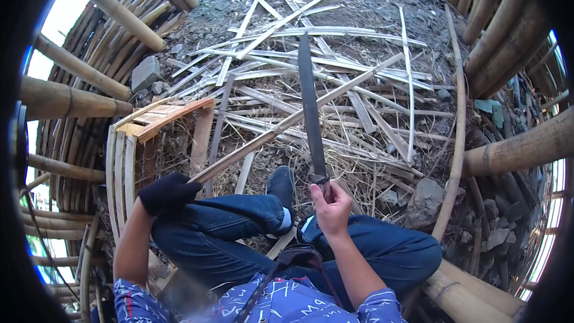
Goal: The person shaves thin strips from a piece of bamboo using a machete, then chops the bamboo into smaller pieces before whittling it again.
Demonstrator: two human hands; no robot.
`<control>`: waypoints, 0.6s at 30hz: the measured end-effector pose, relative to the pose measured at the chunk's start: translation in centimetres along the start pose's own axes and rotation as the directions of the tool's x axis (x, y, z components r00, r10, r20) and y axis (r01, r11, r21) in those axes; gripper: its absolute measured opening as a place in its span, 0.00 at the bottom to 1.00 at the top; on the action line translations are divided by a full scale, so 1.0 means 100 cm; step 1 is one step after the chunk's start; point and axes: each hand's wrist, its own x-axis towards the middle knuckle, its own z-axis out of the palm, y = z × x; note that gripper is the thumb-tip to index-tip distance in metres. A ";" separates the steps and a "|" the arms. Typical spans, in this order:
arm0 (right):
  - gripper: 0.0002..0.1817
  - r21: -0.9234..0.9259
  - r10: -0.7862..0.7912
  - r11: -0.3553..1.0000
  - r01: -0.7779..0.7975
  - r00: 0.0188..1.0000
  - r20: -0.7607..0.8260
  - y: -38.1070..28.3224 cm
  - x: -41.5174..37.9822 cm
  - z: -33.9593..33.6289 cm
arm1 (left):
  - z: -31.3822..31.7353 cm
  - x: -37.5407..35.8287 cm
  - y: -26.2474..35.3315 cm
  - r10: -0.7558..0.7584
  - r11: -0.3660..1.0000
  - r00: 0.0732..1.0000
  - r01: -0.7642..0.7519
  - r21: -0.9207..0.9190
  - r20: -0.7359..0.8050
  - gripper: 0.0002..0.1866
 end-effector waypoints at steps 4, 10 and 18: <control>0.12 0.049 0.131 0.990 -0.129 0.990 -0.043 -0.003 -0.012 -0.017 | 0.004 -0.012 0.020 -0.117 0.991 0.968 0.098 0.095 0.221 0.30; 0.11 0.097 0.269 0.961 -0.258 0.954 -0.133 0.018 -0.022 -0.032 | 0.047 -0.015 0.006 -0.251 0.958 0.929 0.199 0.207 0.271 0.33; 0.08 -0.252 -0.030 0.968 0.014 0.998 -0.059 0.024 -0.023 -0.026 | 0.123 -0.010 -0.024 -0.147 0.974 0.973 0.174 -0.147 0.180 0.26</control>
